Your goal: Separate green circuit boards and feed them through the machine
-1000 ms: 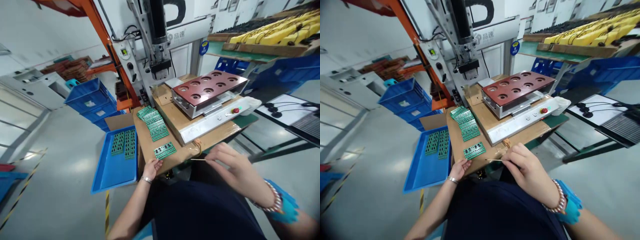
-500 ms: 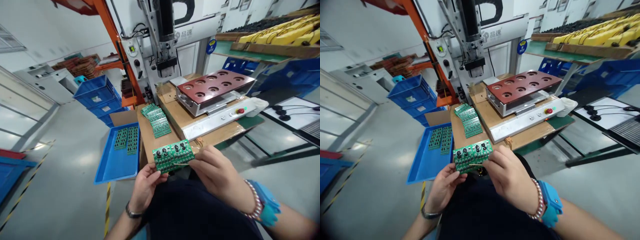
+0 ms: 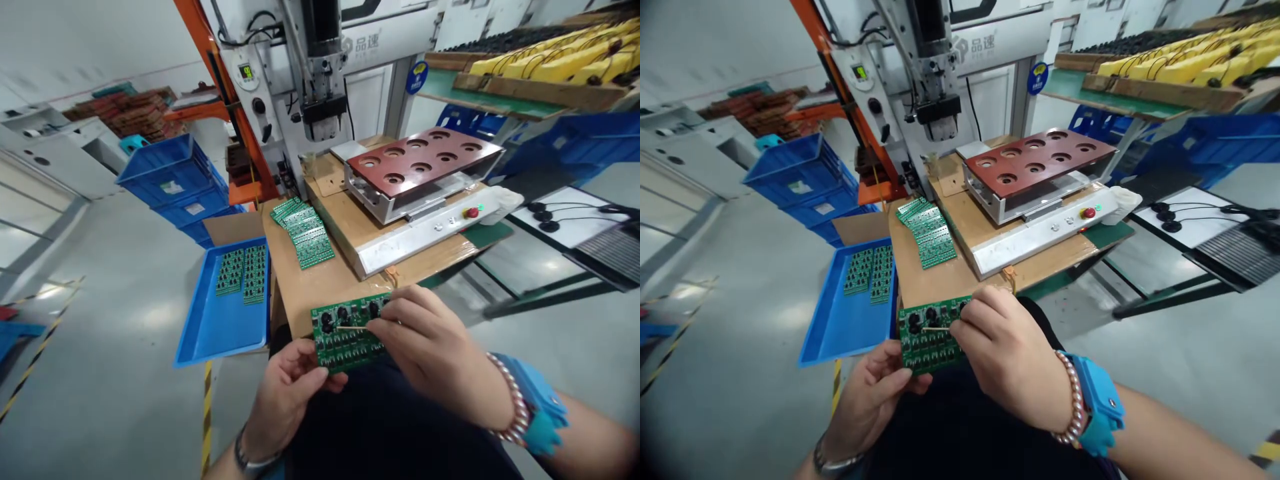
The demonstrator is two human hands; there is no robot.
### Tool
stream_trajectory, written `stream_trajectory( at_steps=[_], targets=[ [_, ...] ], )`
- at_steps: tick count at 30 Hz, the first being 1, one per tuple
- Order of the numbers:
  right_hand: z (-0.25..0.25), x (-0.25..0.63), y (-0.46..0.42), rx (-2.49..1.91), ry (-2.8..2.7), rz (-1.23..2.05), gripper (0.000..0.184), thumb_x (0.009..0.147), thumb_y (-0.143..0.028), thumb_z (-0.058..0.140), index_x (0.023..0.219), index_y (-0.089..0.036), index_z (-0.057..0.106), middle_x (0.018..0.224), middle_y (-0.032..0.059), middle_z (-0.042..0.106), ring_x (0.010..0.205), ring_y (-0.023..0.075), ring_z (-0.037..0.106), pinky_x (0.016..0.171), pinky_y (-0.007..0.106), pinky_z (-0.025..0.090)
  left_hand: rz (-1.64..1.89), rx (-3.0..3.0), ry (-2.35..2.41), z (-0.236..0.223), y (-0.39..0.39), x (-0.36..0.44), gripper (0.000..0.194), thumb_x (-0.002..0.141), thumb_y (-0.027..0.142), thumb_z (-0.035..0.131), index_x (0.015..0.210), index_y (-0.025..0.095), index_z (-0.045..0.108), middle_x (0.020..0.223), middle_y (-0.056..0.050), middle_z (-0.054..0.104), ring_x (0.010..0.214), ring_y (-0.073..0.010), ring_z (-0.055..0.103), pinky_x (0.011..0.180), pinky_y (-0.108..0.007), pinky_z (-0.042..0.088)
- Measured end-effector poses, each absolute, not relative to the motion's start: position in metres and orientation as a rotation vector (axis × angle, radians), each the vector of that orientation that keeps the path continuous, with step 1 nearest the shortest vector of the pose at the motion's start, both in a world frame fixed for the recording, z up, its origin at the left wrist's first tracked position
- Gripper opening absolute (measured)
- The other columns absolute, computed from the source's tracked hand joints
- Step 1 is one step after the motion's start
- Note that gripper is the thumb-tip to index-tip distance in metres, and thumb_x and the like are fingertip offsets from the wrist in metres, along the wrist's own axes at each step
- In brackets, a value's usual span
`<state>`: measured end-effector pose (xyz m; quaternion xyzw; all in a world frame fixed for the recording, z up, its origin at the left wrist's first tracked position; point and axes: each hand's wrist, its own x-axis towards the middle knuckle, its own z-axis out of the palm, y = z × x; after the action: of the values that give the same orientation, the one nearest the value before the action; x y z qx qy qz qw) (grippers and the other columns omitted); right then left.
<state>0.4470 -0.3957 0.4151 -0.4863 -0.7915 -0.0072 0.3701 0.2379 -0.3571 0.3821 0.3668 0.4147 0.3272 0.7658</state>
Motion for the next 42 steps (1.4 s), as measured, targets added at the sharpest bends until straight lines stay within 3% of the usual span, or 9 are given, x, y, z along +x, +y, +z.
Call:
stream_trajectory(
  at_steps=[29,42],
  targets=[
    [0.422,0.448,-0.399,-1.265,-2.020,-0.029,0.014,0.079,-0.001,0.052,0.085,-0.009,0.062,0.076,0.0071,0.055,0.078,0.0162,0.042,0.068,0.033,0.039,0.688,0.833,0.837,0.376,-0.362,0.232,0.016,0.066,0.019,0.078,0.080,0.017,0.069,0.069,-0.002,0.074,0.063,-0.0188,0.071,0.058,-0.026,0.056],
    [0.426,0.448,-0.406,-1.284,-2.048,0.011,0.014,0.083,-0.004,0.048,0.076,-0.014,0.057,0.077,0.0053,0.054,0.077,0.0152,0.042,0.067,0.031,0.036,0.684,0.846,0.845,0.377,-0.363,0.231,0.018,0.065,0.021,0.078,0.079,0.017,0.068,0.068,-0.002,0.073,0.062,-0.0188,0.071,0.058,-0.026,0.055]
  ],
)
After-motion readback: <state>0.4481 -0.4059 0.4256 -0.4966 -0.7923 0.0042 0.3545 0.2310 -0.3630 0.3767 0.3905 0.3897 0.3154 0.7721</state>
